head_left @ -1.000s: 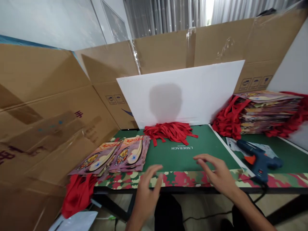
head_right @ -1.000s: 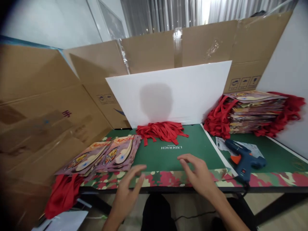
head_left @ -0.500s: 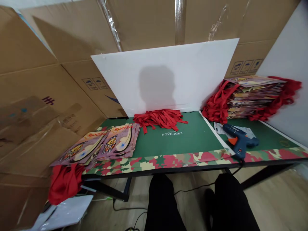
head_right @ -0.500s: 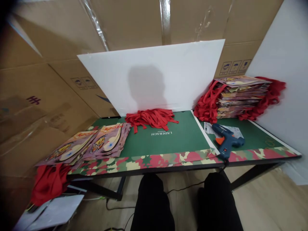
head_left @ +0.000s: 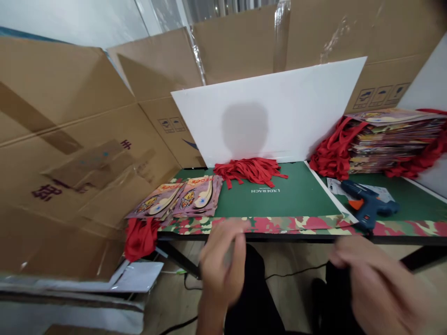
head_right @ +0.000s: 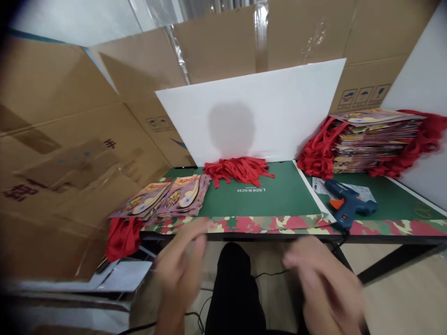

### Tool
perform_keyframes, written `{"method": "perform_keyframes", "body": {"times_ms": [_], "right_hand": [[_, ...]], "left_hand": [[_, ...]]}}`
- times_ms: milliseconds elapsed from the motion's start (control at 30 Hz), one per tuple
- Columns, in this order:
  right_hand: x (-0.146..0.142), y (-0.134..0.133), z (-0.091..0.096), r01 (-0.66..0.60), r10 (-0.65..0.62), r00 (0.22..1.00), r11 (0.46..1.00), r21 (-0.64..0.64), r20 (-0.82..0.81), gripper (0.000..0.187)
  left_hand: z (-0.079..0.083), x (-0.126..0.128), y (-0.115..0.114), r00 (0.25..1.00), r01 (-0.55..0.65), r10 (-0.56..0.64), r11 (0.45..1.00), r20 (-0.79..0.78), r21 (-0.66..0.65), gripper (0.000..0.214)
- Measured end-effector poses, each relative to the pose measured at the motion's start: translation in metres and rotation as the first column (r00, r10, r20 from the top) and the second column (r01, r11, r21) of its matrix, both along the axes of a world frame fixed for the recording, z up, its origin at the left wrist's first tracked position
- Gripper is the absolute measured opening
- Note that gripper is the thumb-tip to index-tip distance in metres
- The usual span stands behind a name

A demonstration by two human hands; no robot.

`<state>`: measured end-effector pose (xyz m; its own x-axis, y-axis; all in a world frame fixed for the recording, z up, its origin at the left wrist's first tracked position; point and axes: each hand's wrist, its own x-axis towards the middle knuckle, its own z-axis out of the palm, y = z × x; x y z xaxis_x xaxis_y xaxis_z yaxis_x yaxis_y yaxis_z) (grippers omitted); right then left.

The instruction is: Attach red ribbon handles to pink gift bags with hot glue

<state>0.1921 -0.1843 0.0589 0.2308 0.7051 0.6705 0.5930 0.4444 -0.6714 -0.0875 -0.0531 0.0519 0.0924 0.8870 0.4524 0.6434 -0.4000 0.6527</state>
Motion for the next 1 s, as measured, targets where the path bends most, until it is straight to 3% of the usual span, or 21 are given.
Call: {"method": "perform_keyframes", "body": {"times_ms": [33,67,167,267,333,400,533,567,633,733,833,933,1000], "right_hand": [[-0.003,0.020,-0.002,0.014,-0.014,1.000,1.000,-0.003,0.002,0.025],[-0.005,0.040,-0.008,0.016,-0.011,0.998,0.996,-0.086,0.059,0.023],[-0.006,0.094,-0.045,0.077,-0.022,0.959,0.980,-0.186,0.281,0.040],[0.001,0.117,-0.085,0.126,0.001,0.914,0.949,-0.287,0.405,0.045],[0.004,0.118,-0.103,0.145,0.006,0.892,0.944,-0.298,0.453,0.045],[0.000,0.112,-0.109,0.168,-0.020,0.878,0.949,-0.267,0.478,0.045],[-0.022,0.104,-0.099,0.165,-0.048,0.903,0.956,-0.243,0.427,0.044],[-0.027,0.103,-0.096,0.168,-0.055,0.910,0.955,-0.244,0.410,0.046],[-0.034,0.103,-0.091,0.209,-0.091,0.910,0.944,-0.256,0.405,0.050],[-0.030,0.102,-0.093,0.300,-0.138,0.886,0.899,-0.320,0.444,0.051],[-0.018,0.101,-0.095,0.386,-0.206,0.882,0.832,-0.399,0.423,0.061],[-0.008,0.104,-0.089,0.391,-0.288,0.916,0.793,-0.468,0.278,0.068],[-0.007,0.108,-0.080,0.327,-0.307,0.944,0.826,-0.460,0.120,0.065]], "left_hand": [[0.002,0.002,0.015,0.998,-0.051,0.051,0.999,-0.047,-0.001,0.046],[0.004,0.002,0.033,0.990,-0.107,0.106,0.994,-0.096,-0.001,0.048],[0.010,-0.015,0.084,0.934,-0.283,0.277,0.959,-0.225,0.005,0.058],[0.014,-0.041,0.112,0.880,-0.356,0.336,0.934,-0.335,0.002,0.053],[0.010,-0.047,0.109,0.872,-0.318,0.297,0.948,-0.389,0.010,0.034],[-0.002,-0.038,0.092,0.875,-0.249,0.238,0.968,-0.423,0.029,0.028],[-0.040,0.004,0.038,0.897,-0.019,0.044,0.998,-0.439,0.062,0.028],[-0.048,0.013,0.026,0.915,0.075,-0.014,0.988,-0.404,0.134,0.032],[-0.057,0.025,0.012,0.934,0.181,-0.121,0.971,-0.336,0.154,0.038],[-0.052,0.030,0.013,0.928,0.272,-0.260,0.962,-0.268,0.008,0.027],[-0.039,0.031,0.026,0.914,0.269,-0.297,0.953,-0.275,-0.136,0.035],[-0.036,0.039,0.038,0.888,0.293,-0.317,0.948,-0.332,-0.122,0.027],[-0.039,0.049,0.047,0.864,0.320,-0.329,0.943,-0.381,-0.088,0.033]]}}
